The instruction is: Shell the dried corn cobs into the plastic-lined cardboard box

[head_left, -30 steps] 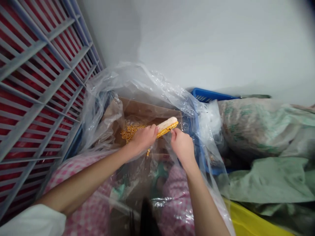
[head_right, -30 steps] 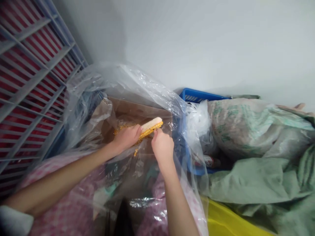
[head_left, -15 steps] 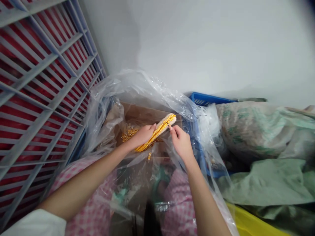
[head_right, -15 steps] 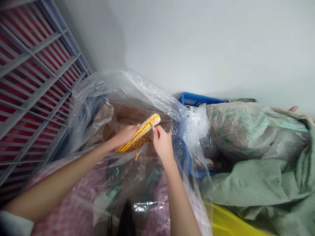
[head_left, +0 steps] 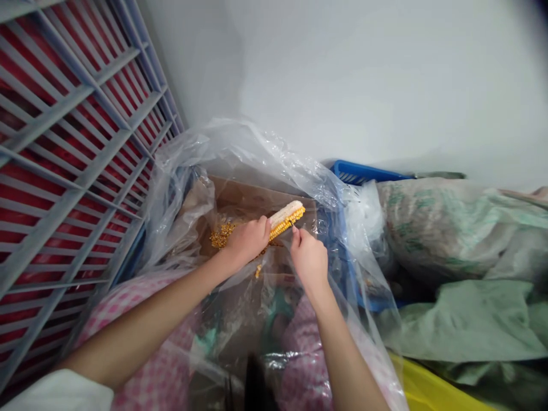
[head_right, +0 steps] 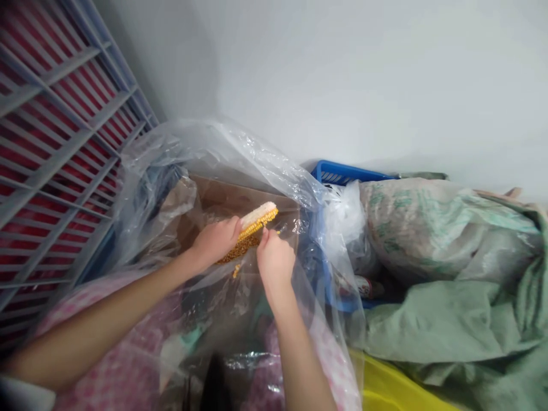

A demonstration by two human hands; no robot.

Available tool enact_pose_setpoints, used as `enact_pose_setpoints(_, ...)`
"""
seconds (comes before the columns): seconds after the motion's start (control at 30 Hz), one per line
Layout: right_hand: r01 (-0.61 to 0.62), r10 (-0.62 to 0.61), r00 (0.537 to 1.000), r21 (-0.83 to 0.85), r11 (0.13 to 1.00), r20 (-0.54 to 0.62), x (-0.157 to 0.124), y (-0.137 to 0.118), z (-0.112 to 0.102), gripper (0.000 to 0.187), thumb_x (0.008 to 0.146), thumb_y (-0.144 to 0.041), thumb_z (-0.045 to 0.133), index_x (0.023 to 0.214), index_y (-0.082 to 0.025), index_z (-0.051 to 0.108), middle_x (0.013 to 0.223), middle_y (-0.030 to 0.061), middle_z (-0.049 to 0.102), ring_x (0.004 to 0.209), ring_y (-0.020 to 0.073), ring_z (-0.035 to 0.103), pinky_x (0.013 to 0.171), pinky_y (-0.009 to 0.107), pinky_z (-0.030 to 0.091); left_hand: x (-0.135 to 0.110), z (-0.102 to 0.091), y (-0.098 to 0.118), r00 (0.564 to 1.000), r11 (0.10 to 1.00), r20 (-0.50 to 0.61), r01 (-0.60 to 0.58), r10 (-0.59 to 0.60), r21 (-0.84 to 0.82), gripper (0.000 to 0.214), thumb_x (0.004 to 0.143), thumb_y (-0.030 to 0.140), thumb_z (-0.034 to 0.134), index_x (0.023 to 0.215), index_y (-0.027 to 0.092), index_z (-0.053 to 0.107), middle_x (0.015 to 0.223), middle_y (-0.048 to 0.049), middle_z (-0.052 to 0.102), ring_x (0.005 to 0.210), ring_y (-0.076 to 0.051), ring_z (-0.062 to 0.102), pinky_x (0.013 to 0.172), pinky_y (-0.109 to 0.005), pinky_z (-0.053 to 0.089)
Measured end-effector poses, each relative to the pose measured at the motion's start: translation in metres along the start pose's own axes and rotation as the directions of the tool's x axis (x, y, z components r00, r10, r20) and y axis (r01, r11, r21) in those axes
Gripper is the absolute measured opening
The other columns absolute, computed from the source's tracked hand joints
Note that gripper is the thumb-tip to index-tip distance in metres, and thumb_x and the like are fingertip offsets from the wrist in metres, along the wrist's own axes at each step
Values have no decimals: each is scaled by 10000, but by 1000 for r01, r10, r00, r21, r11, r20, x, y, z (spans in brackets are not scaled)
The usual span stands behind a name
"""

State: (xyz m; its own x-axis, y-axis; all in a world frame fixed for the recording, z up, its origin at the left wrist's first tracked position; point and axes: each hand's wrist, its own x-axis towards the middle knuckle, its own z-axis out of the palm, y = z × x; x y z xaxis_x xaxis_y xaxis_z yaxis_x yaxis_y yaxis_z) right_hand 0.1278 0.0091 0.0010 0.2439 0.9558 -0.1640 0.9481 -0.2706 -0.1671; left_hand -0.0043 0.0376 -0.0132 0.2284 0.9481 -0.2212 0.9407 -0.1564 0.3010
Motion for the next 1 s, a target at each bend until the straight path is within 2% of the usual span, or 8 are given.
enact_pose_setpoints(0.27, 224, -196, 972, 249, 942, -132, 14, 11, 1, 381, 893, -352, 290, 678, -177, 551, 534, -14, 480, 472, 88, 365, 506, 232, 198, 2, -6, -4, 1000, 855, 15, 20, -14, -518, 539, 883, 428, 138, 905, 152, 601, 952, -133, 663, 899, -228, 603, 754, -306, 420)
enact_pose_setpoints(0.4, 260, -234, 965, 493, 830, -114, 20, 15, 2, 433, 870, -450, 280, 588, -178, 464, 510, -42, 391, 497, 86, 345, 504, 207, 242, 10, -14, -13, 983, 708, 177, 94, 45, -700, 502, 849, 498, 231, 931, 156, 590, 838, -93, 668, 773, -213, 613, 673, -300, 446)
enact_pose_setpoints(0.53, 231, -219, 970, 672, 704, -104, 23, 12, 5, 442, 843, -509, 288, 566, -182, 397, 512, -47, 367, 498, 84, 343, 505, 200, 273, 14, -12, -17, 884, 394, 412, 306, 219, -867, 474, 812, 567, 275, 758, 169, 527, 468, 15, 501, 382, -121, 457, 402, -241, 359)
enact_pose_setpoints(0.6, 207, -205, 974, 726, 656, -93, 23, 9, 5, 442, 841, -517, 280, 568, -186, 386, 509, -47, 364, 490, 86, 341, 501, 202, 281, 14, -10, -16, 822, 288, 492, 415, 287, -863, 474, 811, 570, 267, 687, 168, 487, 444, 25, 469, 364, -104, 443, 389, -227, 352)
enact_pose_setpoints(0.67, 202, -191, 977, 724, 660, -98, 22, 7, 3, 439, 846, -509, 277, 576, -186, 400, 507, -46, 377, 490, 88, 352, 507, 202, 286, 12, -9, -13, 814, 231, 504, 452, 289, -862, 479, 817, 567, 257, 698, 163, 485, 467, 21, 487, 391, -104, 477, 417, -228, 386)
enact_pose_setpoints(0.73, 216, -183, 976, 665, 715, -120, 19, 7, -1, 426, 852, -491, 291, 593, -185, 434, 506, -45, 404, 497, 92, 375, 520, 201, 287, 11, -11, -11, 861, 241, 453, 400, 232, -884, 471, 821, 564, 266, 813, 163, 513, 502, 19, 517, 414, -111, 500, 445, -241, 415)
enact_pose_setpoints(0.83, 222, -160, 974, 564, 795, -157, 16, 10, -9, 409, 857, -472, 309, 622, -187, 486, 496, -47, 430, 487, 93, 391, 523, 199, 280, 12, -16, -10, 935, 415, 332, 254, 127, -874, 504, 838, 545, 238, 1027, 170, 515, 637, -27, 618, 494, -147, 557, 501, -281, 451)
enact_pose_setpoints(1.0, 220, -134, 967, 452, 864, -214, 13, 16, -19, 438, 868, -475, 286, 633, -190, 521, 484, -37, 431, 466, 97, 372, 502, 207, 258, 14, -19, -10, 997, 723, 72, 44, 8, -690, 523, 882, 434, 172, 1100, 148, 551, 1182, -105, 579, 1106, -199, 514, 922, -307, 373)
